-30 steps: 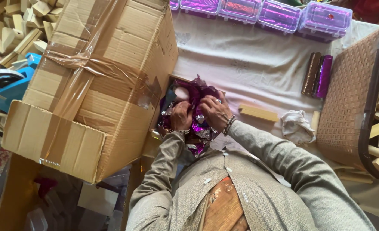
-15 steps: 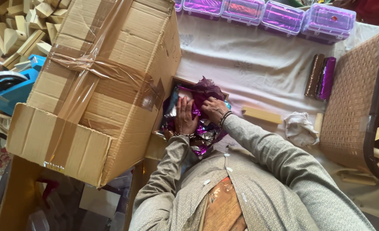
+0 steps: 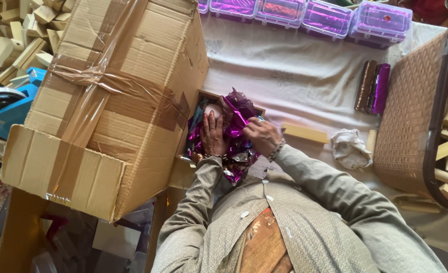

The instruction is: The person sits on the floor and repeatedly picks up small wooden blocks from a basket. They wipe each block with a white cloth, then wrap it in a sheet of shiny metallic foil, folding the edges to enclose the block before placing it on the table.

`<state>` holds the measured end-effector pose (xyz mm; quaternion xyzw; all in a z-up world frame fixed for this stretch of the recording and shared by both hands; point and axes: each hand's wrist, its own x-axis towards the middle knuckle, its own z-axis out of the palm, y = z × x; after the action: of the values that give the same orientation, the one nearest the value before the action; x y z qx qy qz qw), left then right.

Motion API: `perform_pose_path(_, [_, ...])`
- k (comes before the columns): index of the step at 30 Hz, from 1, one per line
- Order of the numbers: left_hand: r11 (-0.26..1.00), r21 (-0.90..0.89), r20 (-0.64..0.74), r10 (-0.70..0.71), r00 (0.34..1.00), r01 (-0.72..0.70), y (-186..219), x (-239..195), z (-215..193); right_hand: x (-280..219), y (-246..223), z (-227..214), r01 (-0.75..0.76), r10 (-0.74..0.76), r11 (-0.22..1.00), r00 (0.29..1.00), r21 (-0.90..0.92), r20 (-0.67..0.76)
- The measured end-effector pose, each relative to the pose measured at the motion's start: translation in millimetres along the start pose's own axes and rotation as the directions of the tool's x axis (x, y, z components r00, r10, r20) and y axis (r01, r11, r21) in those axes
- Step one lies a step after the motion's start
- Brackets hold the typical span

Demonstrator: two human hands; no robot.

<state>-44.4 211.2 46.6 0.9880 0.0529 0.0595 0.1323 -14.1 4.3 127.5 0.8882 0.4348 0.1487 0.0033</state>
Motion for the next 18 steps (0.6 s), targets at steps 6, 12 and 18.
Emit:
perform_pose_path(6, [0.974,-0.226,0.009,0.008,1.0,-0.006,7.1,3.1,-33.8,-48.9,34.1,-80.5,-0.219,0.375,0.826,0.901,0.52,-0.216])
perform_pose_path(12, [0.886,-0.44,-0.202,0.059,0.978,-0.145,20.0,-0.2,-83.6,-154.1,74.3,-58.5,-0.189,0.757,-0.286,0.557,0.939,0.342])
perform_pose_path(18, [0.735,-0.647,-0.194,0.098,0.976,-0.203,78.8,-4.7,-134.5,-179.5,68.9,-57.8,-0.042,0.781,-0.52,0.381,0.853,0.495])
